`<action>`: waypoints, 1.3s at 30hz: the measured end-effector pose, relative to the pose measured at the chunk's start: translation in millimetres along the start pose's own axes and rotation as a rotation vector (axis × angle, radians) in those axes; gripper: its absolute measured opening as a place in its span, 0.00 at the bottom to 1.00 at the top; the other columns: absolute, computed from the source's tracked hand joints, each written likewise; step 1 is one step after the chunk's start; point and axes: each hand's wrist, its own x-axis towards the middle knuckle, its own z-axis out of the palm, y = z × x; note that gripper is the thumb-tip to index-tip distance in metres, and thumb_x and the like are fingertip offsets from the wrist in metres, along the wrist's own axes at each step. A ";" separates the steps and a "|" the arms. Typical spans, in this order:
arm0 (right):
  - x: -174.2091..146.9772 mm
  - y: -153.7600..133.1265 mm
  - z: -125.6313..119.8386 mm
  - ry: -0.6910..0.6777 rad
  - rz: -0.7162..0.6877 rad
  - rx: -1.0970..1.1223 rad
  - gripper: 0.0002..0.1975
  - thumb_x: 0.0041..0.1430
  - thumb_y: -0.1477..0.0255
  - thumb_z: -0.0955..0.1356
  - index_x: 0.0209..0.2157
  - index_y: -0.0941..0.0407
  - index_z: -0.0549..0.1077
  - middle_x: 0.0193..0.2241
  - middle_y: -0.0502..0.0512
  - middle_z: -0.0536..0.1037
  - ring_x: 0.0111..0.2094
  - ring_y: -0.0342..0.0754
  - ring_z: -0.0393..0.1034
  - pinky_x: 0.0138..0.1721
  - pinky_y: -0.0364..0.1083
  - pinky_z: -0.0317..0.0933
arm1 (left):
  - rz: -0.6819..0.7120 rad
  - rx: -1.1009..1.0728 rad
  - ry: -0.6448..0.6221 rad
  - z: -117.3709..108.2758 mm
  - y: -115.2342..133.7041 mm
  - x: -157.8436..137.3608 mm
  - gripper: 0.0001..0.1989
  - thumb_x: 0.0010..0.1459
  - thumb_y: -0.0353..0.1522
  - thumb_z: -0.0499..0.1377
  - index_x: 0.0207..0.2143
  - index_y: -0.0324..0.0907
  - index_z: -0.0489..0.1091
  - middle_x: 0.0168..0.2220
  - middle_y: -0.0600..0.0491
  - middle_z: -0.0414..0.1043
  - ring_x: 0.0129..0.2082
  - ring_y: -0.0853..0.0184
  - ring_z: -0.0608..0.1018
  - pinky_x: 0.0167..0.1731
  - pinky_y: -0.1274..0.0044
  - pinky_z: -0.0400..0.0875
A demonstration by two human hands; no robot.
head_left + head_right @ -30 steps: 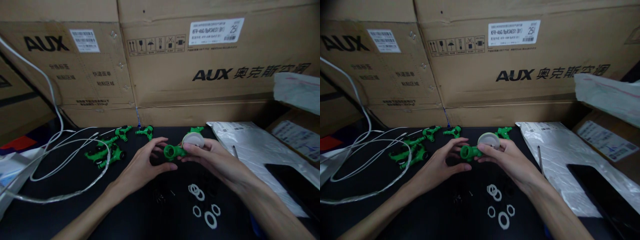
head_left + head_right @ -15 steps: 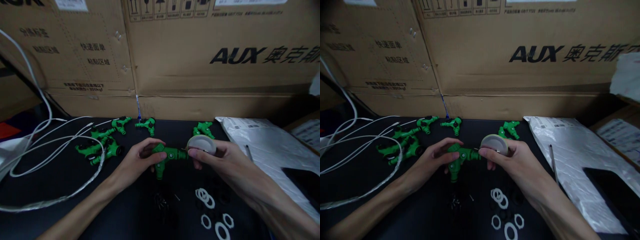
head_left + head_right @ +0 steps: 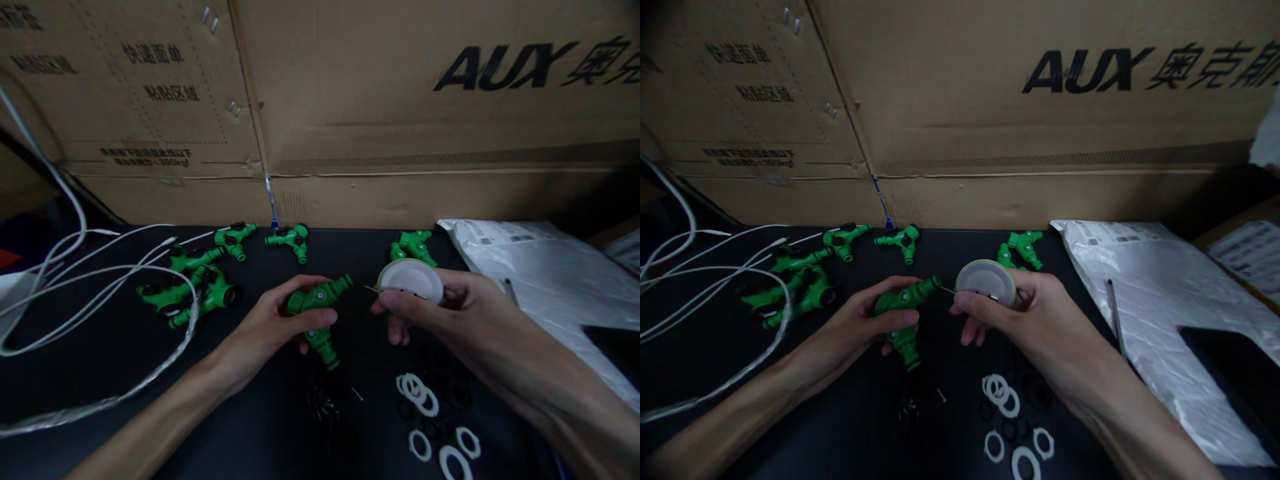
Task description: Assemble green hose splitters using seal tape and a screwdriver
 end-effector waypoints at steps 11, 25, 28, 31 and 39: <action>-5.5 5.1 8.2 -0.046 -0.049 0.029 0.12 0.58 0.61 0.76 0.33 0.56 0.78 0.15 0.47 0.75 0.16 0.39 0.71 0.17 0.34 0.60 | 0.229 0.136 0.149 7.6 -0.1 -3.3 0.16 0.52 0.40 0.73 0.44 0.47 0.82 0.35 0.56 0.80 0.32 0.69 0.79 0.29 0.82 0.75; -6.4 -1.8 14.3 -0.031 -0.012 0.090 0.10 0.64 0.63 0.73 0.35 0.56 0.78 0.28 0.51 0.81 0.28 0.42 0.76 0.31 0.38 0.70 | 0.504 0.455 0.184 8.1 -2.2 -12.1 0.08 0.60 0.36 0.69 0.42 0.48 0.78 0.38 0.58 0.83 0.38 0.69 0.82 0.38 0.81 0.74; -8.8 -1.7 16.6 -0.039 0.027 0.066 0.11 0.61 0.62 0.75 0.30 0.55 0.78 0.25 0.49 0.78 0.27 0.40 0.72 0.31 0.37 0.66 | 0.580 0.465 0.178 7.7 -0.8 -14.4 0.07 0.62 0.37 0.68 0.44 0.50 0.79 0.43 0.57 0.82 0.45 0.68 0.81 0.47 0.80 0.72; -9.8 0.1 21.3 -0.025 0.045 0.048 0.11 0.59 0.64 0.76 0.30 0.55 0.76 0.23 0.46 0.74 0.27 0.39 0.68 0.29 0.37 0.62 | 0.552 0.285 0.130 9.5 -2.4 -16.3 0.08 0.69 0.39 0.61 0.49 0.52 0.75 0.50 0.56 0.81 0.52 0.67 0.80 0.51 0.78 0.72; -7.3 4.9 35.3 -0.047 0.081 0.158 0.16 0.55 0.61 0.77 0.34 0.55 0.71 0.22 0.47 0.76 0.24 0.42 0.70 0.28 0.41 0.64 | 0.389 -0.302 -0.013 19.0 -9.0 -12.8 0.06 0.68 0.38 0.62 0.45 0.48 0.74 0.55 0.53 0.79 0.53 0.64 0.81 0.50 0.74 0.77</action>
